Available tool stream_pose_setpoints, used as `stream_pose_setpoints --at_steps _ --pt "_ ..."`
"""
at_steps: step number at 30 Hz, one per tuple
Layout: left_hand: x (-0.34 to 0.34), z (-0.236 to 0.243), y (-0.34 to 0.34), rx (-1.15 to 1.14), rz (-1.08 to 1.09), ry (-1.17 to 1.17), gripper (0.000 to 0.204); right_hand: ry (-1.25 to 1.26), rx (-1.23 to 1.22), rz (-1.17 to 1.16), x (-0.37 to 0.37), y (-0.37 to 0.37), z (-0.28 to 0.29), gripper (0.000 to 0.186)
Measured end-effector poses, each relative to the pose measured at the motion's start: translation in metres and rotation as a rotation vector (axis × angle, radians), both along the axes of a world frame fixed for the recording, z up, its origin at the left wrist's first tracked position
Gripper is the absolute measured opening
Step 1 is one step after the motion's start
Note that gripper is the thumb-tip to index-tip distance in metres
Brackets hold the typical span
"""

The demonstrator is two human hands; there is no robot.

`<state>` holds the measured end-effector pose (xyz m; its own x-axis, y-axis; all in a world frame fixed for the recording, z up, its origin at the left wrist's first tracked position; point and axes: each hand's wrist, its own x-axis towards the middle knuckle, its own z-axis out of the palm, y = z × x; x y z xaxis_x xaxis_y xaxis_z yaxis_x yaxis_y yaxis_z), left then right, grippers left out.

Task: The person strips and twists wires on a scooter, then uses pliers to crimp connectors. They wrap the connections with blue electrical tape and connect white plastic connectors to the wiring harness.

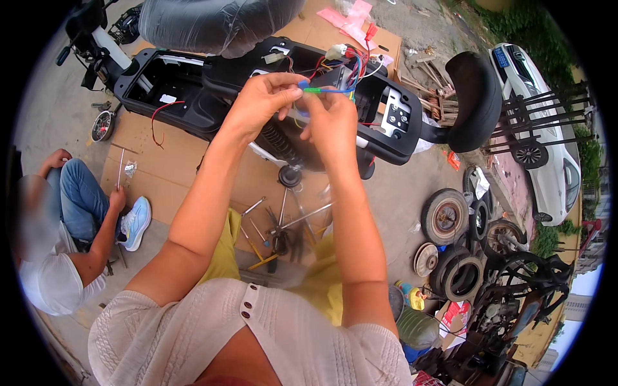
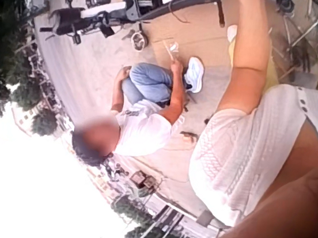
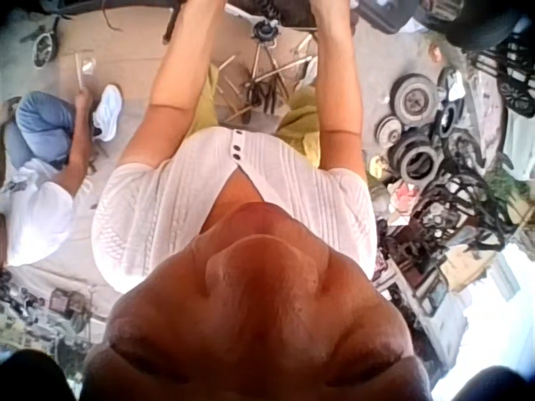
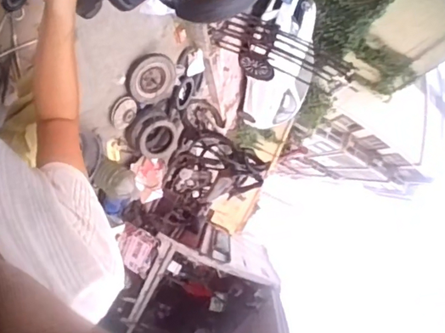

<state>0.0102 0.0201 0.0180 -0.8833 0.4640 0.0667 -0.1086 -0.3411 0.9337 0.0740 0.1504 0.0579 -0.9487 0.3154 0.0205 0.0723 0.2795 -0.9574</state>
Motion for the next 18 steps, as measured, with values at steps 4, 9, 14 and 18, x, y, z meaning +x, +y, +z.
stream_pose_setpoints --at_steps 4,9,14,18 --pt "-0.001 -0.004 0.002 0.012 0.010 -0.038 0.029 0.002 -0.039 -0.012 0.002 -0.002 0.000 0.027" --pt "0.001 -0.002 0.004 0.005 0.064 -0.048 0.025 -0.002 -0.040 -0.023 0.002 -0.001 -0.003 0.025" --pt "0.000 -0.008 0.010 0.074 0.108 -0.068 0.018 0.019 -0.055 -0.018 0.002 -0.001 -0.003 0.024" --pt "0.004 -0.011 0.015 0.179 0.146 0.027 0.012 0.006 -0.085 -0.026 0.003 0.001 -0.002 0.022"
